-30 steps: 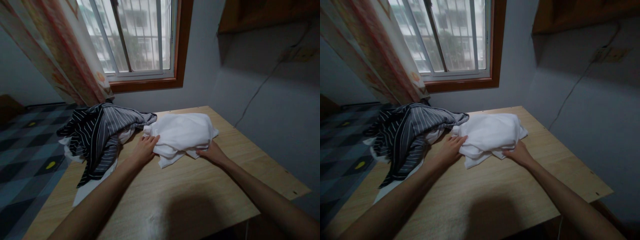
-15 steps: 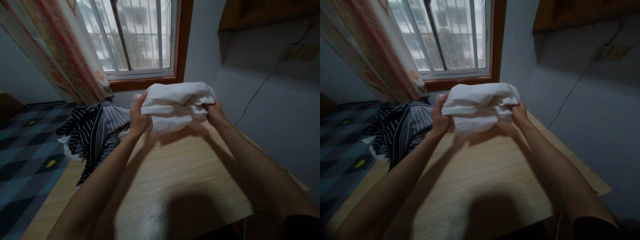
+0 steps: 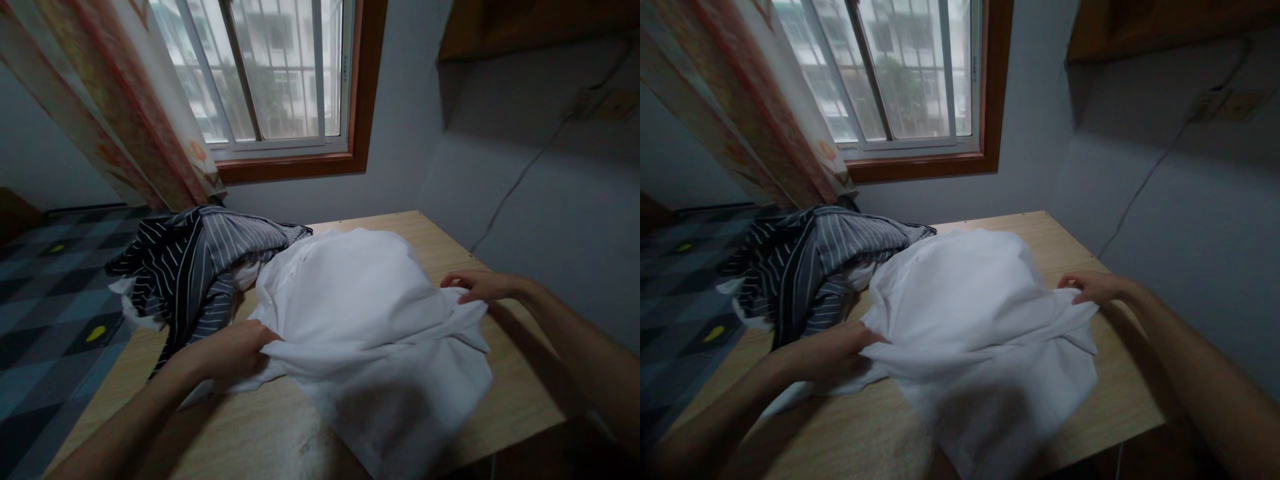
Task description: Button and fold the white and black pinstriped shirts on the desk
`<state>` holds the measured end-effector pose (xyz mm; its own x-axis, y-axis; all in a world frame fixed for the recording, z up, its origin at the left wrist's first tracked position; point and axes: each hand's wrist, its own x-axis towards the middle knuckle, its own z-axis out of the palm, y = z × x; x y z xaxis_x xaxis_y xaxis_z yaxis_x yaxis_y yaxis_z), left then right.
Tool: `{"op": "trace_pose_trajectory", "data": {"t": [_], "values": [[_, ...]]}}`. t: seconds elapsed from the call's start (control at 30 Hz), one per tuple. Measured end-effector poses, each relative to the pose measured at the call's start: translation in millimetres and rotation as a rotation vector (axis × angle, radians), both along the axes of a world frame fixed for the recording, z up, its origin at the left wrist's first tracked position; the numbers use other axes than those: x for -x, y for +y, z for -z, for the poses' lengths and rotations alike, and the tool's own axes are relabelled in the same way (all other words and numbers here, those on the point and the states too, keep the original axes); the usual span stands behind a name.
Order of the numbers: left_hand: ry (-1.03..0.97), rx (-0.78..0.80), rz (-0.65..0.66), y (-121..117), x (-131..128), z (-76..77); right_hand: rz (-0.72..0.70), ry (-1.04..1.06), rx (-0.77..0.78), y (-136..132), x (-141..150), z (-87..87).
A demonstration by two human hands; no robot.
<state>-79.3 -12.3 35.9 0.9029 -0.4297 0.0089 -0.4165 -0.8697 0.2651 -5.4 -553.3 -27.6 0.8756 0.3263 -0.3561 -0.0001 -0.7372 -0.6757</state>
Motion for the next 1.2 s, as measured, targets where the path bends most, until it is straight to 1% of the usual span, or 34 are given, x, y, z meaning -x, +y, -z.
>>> {"op": "trace_pose_trajectory", "data": {"t": [0.03,0.1,0.17,0.2,0.23,0.27,0.3,0.37,0.43,0.5,0.53,0.6,0.67,0.73,0.77,0.83,0.9,0.93,0.97,1.03,1.1,1.13,1.2], "values": [[-0.007,0.003,-0.01,-3,-4,-2.9,0.024,-0.02,0.015,-3,-5,-0.9],[-0.015,0.013,-0.024,-9,-14,-10.1,0.157,-0.155,-0.005,2,-13,-5.3],[-0.019,0.021,-0.021,-18,-23,-16.2,0.305,-0.374,-0.072,21,-19,-12.1],[-0.007,0.02,-0.006,-23,-28,-17.5,0.332,-0.476,-0.108,36,-19,-15.6],[0.015,0.013,0.013,-29,-31,-17.1,0.303,-0.55,-0.138,53,-17,-18.7],[0.044,0.0,0.032,-35,-34,-14.4,0.226,-0.589,-0.153,71,-13,-20.7],[0.075,-0.018,0.043,-42,-36,-9.4,0.116,-0.604,-0.15,90,-6,-21.2],[0.133,-0.051,0.028,-55,-40,7.1,-0.111,-0.578,-0.085,123,13,-17.5],[0.174,-0.066,-0.009,-65,-44,28.2,-0.274,-0.51,0.054,146,38,-9.6],[0.191,-0.081,-0.007,-70,-48,48.1,-0.366,-0.447,0.159,159,64,-3.0],[0.188,-0.094,0.013,-71,-51,55.9,-0.391,-0.425,0.183,161,76,-2.1],[0.174,-0.124,0.078,-70,-56,66.0,-0.415,-0.394,0.16,159,91,-7.1],[0.167,-0.142,0.158,-68,-61,69.7,-0.417,-0.334,0.066,153,92,-19.9],[0.168,-0.148,0.235,-67,-65,69.7,-0.362,-0.264,-0.054,144,75,-35.7],[0.165,-0.147,0.269,-67,-67,69.3,-0.298,-0.252,-0.111,140,59,-42.7],[0.154,-0.15,0.321,-68,-70,68.6,-0.083,-0.356,-0.222,134,19,-51.6],[0.153,-0.168,0.353,-71,-73,68.8,0.173,-0.545,-0.334,133,-26,-51.7],[0.16,-0.184,0.366,-72,-74,69.0,0.243,-0.588,-0.324,135,-48,-48.6],[0.167,-0.2,0.376,-74,-75,69.2,0.291,-0.589,-0.276,137,-67,-43.7],[0.175,-0.225,0.4,-77,-77,69.1,0.343,-0.519,-0.196,146,-95,-30.4],[0.165,-0.233,0.429,-80,-78,68.1,0.353,-0.415,-0.163,155,-109,-15.2],[0.159,-0.234,0.444,-82,-78,67.4,0.352,-0.361,-0.174,160,-112,-7.9],[0.145,-0.228,0.473,-85,-79,66.4,0.343,-0.216,-0.245,168,-113,4.5]]}}
